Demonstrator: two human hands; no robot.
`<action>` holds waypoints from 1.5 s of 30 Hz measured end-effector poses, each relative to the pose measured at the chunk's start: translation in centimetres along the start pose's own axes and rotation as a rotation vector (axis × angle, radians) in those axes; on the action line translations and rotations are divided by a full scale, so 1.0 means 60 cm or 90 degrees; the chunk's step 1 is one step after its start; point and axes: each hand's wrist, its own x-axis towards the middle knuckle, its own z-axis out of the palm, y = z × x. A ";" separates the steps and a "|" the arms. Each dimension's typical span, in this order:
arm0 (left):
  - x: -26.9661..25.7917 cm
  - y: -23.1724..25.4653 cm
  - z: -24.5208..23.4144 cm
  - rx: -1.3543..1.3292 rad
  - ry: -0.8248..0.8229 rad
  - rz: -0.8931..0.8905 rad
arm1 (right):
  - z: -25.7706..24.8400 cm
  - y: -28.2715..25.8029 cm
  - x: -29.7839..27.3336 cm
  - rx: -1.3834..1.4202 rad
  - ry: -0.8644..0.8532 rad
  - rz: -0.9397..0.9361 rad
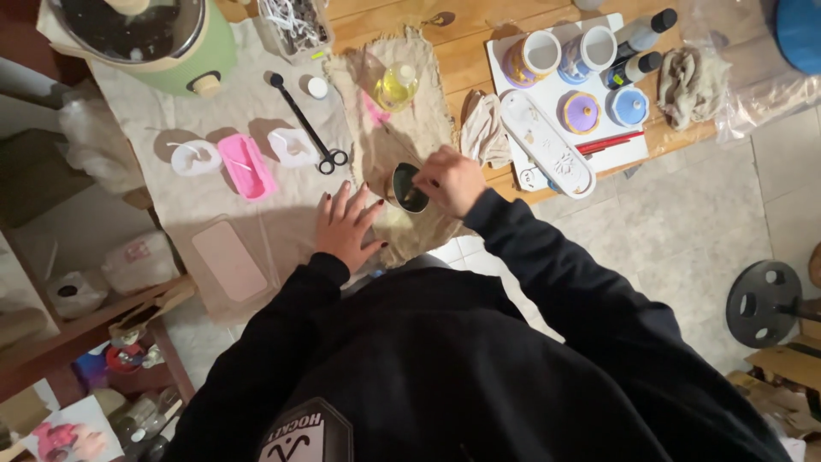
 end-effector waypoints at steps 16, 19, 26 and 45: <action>0.000 0.005 -0.007 0.004 -0.064 -0.034 | -0.038 -0.024 0.004 -0.038 0.008 -0.106; -0.002 0.003 -0.002 -0.008 -0.051 -0.028 | -0.017 -0.020 0.007 -0.076 0.061 -0.113; -0.001 0.004 -0.002 -0.021 -0.061 -0.033 | -0.034 -0.030 -0.015 -0.025 -0.043 -0.163; 0.003 0.013 -0.013 0.009 -0.054 -0.038 | 0.000 -0.027 -0.016 -0.088 0.050 -0.109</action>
